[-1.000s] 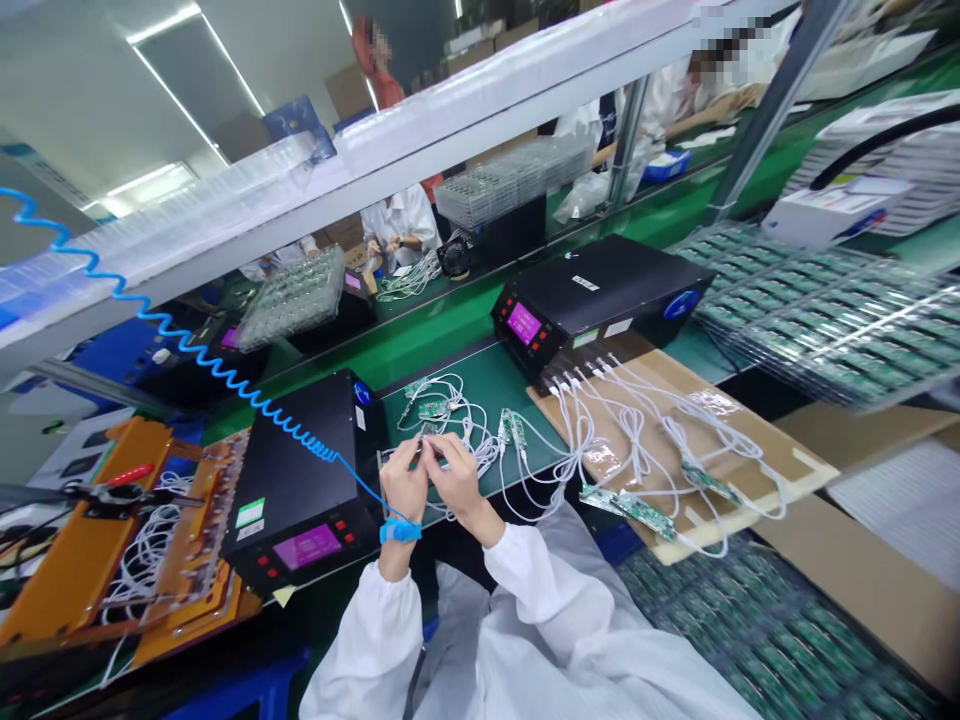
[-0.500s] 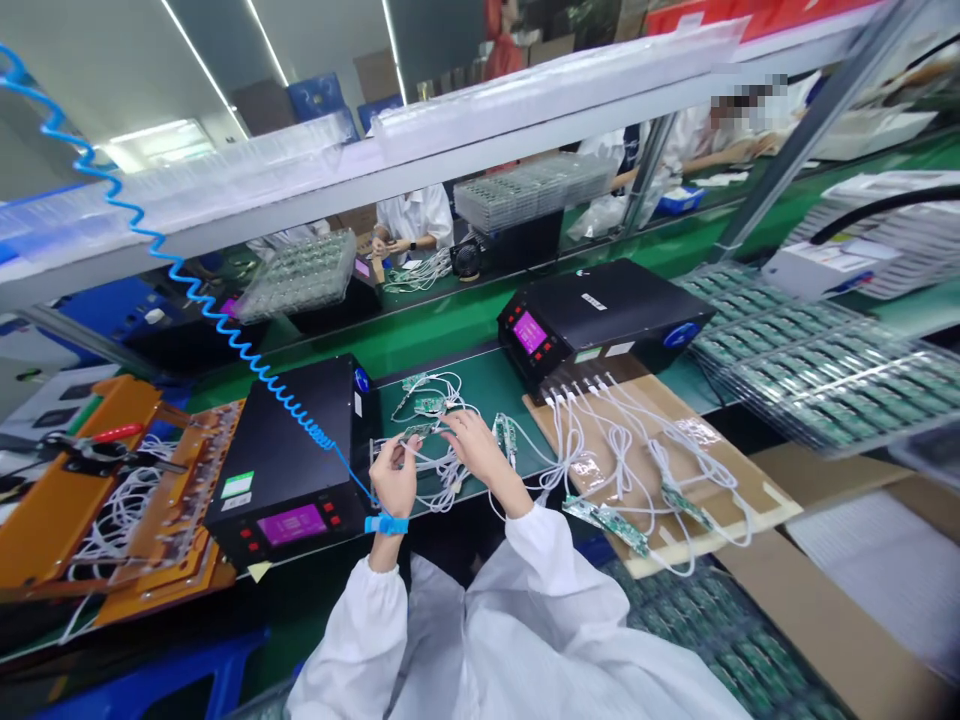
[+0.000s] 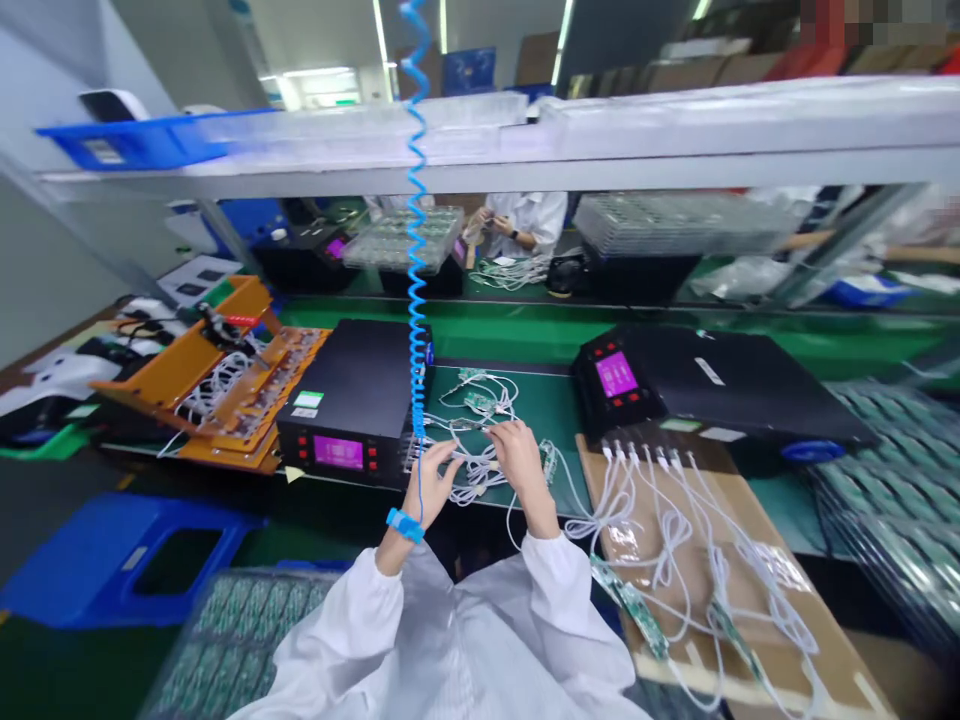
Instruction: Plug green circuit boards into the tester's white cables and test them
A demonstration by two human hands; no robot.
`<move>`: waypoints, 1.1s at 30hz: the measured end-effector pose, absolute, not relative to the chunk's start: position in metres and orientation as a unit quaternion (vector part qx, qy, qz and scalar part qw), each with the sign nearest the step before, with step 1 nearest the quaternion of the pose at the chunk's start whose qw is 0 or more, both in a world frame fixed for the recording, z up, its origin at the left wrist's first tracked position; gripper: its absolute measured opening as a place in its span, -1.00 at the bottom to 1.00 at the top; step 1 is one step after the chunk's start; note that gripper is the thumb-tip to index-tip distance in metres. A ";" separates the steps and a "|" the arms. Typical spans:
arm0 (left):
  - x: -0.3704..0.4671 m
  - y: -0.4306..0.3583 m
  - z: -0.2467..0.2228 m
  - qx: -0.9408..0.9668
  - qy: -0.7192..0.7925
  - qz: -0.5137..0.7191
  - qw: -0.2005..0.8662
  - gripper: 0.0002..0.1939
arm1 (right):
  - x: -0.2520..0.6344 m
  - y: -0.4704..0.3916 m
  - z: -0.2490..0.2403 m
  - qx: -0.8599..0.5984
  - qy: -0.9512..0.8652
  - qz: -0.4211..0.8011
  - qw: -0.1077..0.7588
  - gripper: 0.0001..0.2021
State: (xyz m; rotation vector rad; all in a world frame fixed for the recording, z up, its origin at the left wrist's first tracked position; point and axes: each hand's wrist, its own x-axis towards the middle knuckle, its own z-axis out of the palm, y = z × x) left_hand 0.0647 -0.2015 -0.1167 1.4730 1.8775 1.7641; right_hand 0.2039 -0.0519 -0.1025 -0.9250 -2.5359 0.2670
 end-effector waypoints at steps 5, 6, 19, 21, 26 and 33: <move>0.072 -0.267 -0.118 0.410 0.705 0.575 -0.074 -0.73 | 0.189 -0.050 -0.102 -0.396 -0.901 0.088 0.154 -0.73; 0.074 -0.274 -0.119 0.382 0.723 0.568 -0.094 -0.67 | 0.187 -0.051 -0.102 -0.406 -0.899 0.088 0.142 -0.73; 0.071 -0.289 -0.109 0.234 0.694 0.673 0.103 -0.22 | 0.178 -0.041 -0.123 -0.370 -0.912 0.071 0.164 -0.74; 0.079 -0.291 -0.104 0.236 0.676 0.690 0.106 -0.29 | 0.180 -0.045 -0.120 -0.360 -0.915 0.076 0.167 -0.73; 0.112 -0.287 -0.102 0.359 0.641 0.650 0.192 -0.61 | 0.219 -0.071 -0.107 -0.346 -0.894 0.161 0.235 -0.52; 0.158 -0.276 -0.106 0.403 0.544 0.601 0.425 -0.63 | 0.323 -0.152 -0.122 -0.392 -0.830 0.328 0.224 -0.43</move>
